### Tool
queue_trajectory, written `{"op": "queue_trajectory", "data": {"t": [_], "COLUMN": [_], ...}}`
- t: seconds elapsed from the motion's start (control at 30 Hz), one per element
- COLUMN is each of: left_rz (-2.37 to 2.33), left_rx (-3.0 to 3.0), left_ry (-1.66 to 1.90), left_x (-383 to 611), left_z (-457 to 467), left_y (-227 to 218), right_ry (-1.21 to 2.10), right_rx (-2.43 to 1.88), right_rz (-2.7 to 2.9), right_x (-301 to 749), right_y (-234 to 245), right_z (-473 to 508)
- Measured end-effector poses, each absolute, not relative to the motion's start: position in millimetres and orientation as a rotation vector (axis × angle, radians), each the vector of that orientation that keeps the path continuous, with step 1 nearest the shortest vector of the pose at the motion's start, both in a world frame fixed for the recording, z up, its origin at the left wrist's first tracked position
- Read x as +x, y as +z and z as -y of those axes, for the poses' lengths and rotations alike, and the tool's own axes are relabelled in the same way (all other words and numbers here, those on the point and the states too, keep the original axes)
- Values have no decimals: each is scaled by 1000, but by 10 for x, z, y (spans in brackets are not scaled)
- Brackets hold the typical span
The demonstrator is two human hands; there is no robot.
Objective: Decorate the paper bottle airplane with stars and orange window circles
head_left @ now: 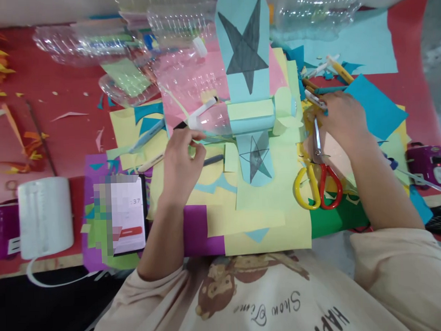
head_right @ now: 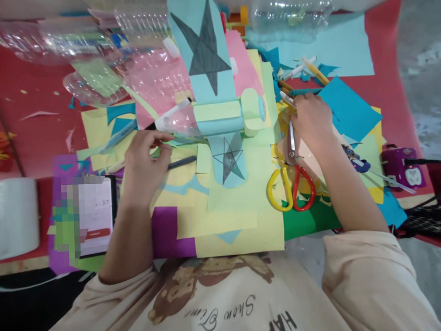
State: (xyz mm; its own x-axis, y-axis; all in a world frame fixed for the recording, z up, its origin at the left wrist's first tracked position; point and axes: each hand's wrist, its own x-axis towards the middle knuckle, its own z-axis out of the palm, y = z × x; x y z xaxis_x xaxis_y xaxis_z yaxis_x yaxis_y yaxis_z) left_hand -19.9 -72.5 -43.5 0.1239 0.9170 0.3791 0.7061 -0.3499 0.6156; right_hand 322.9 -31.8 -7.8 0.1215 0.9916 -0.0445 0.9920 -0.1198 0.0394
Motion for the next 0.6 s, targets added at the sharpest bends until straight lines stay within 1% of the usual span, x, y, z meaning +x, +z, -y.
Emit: {"op": "queue_trajectory", "data": {"t": [0.13,0.3,0.4,0.43,0.5,0.6], "left_rz": [-1485,-1452,-1402,-1375,-1326,-1296], "left_rx": [2177,2243,2255,2255,2259,2279], "left_ry": [1166,1194,1224,1227,1214,1168], "left_x": [-136,-72,-31,-18,11,48], "left_z": [719,771,816,830,855,878], "left_y": [-522,-527,-504,-495,-482,-478], "right_ry": [8,-25,42,134,59,-77], "right_rx": [2289,2361,2478,2608,2618,2524], "right_rz": [-1969,-1918,-1975,-2023,-2123,-2063], "right_x": [3240,3211,3239,3252,3269,3253], "right_y": [-153,-32,61,73,56,-39], "right_z": [81,-26,89,147,260,348]}}
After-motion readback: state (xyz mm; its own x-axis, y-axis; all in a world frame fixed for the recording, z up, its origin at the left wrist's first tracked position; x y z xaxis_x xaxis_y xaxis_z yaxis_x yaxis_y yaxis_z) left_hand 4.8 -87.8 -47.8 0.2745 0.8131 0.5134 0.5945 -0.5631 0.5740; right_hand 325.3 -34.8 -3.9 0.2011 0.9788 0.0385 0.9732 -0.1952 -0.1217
